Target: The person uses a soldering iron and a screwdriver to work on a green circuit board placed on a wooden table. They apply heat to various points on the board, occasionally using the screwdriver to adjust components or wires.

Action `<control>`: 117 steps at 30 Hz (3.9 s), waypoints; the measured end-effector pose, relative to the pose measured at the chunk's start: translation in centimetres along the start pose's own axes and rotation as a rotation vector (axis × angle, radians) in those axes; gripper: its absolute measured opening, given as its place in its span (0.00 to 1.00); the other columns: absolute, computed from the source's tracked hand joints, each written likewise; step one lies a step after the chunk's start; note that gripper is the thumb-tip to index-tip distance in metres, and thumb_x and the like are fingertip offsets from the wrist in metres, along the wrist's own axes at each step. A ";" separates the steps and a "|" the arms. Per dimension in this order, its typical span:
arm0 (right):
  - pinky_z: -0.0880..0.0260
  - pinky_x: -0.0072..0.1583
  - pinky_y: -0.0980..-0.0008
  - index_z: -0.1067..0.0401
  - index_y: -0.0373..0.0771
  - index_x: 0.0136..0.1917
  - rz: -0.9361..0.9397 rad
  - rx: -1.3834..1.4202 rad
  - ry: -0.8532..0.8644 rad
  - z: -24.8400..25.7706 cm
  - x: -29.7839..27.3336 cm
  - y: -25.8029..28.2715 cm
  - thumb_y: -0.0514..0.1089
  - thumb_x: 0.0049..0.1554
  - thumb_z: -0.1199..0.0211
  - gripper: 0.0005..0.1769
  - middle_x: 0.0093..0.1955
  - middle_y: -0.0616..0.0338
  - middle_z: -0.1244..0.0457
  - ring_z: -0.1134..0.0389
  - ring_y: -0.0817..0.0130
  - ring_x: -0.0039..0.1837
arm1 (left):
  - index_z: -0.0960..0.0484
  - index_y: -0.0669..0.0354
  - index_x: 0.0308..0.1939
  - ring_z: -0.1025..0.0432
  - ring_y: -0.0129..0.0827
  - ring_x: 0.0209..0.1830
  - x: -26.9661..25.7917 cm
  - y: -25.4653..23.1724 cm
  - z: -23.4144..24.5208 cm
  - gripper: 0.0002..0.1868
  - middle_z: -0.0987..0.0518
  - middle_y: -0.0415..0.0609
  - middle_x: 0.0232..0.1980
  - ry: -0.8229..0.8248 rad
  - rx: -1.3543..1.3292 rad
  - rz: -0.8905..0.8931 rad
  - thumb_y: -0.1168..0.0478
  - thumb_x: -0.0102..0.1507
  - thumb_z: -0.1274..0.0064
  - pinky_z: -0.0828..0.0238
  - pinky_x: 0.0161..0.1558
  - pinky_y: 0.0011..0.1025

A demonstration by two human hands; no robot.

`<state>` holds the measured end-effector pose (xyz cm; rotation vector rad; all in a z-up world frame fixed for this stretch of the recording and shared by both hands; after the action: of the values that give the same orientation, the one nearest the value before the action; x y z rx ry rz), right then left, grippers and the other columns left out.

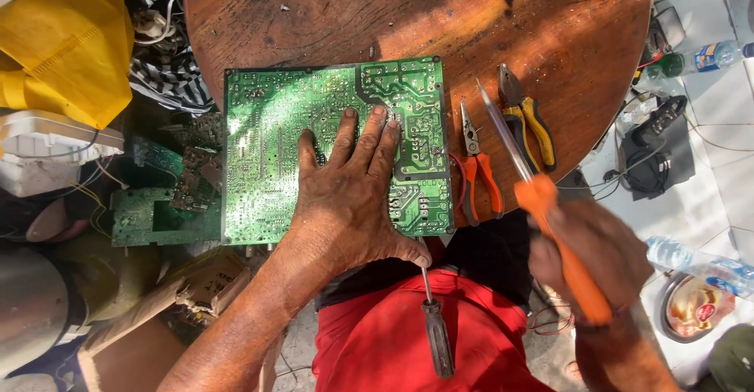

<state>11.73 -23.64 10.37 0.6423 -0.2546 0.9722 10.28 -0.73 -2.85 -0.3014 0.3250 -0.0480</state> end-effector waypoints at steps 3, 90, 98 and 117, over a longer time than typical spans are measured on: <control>0.38 0.35 0.75 0.32 0.19 0.68 -1.409 0.846 -0.069 -1.6 -11.9 -5.7 0.39 0.58 0.45 0.27 0.54 0.28 0.31 0.29 0.53 0.45 | 0.53 0.58 0.81 0.61 0.58 0.82 -0.6 -0.3 0.7 0.95 0.55 0.50 0.85 -0.064 -0.118 -0.028 0.00 0.28 0.38 0.67 0.65 0.77; 0.25 0.59 0.63 0.27 0.31 0.57 -0.011 -0.083 0.023 7.4 6.8 6.0 0.31 0.59 0.21 0.18 0.59 0.36 0.30 0.25 0.55 0.57 | 0.20 0.53 0.55 0.24 0.66 0.43 0.1 2.7 10.7 0.22 0.17 0.63 0.36 0.041 -0.026 -0.014 0.67 0.58 0.57 0.30 0.38 0.58; 0.30 0.44 0.72 0.21 0.52 0.55 -0.178 -0.264 0.191 5.4 6.2 4.0 0.50 0.57 0.23 0.14 0.58 0.62 0.30 0.27 0.73 0.54 | 0.21 0.54 0.48 0.24 0.63 0.46 0.5 3.3 10.1 0.12 0.17 0.61 0.40 0.111 -0.054 0.046 0.62 0.64 0.56 0.29 0.42 0.56; 0.36 0.34 0.64 0.26 0.44 0.63 0.196 -0.335 0.185 3.4 10.5 8.4 0.42 0.67 0.25 0.14 0.51 0.54 0.37 0.35 0.64 0.40 | 0.19 0.55 0.49 0.21 0.64 0.42 0.8 3.1 10.3 0.12 0.17 0.59 0.42 0.108 0.023 0.072 0.60 0.65 0.56 0.24 0.37 0.59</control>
<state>10.79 -15.17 21.34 0.2211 -0.3116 1.1384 14.36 5.09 5.33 -0.2647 0.4419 0.0027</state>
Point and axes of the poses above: each hand's wrist, its own x-axis towards the middle knuckle, its own z-axis out of the back of the hand, y = z × x, the point moved 9 cm from there along x, towards the middle knuckle
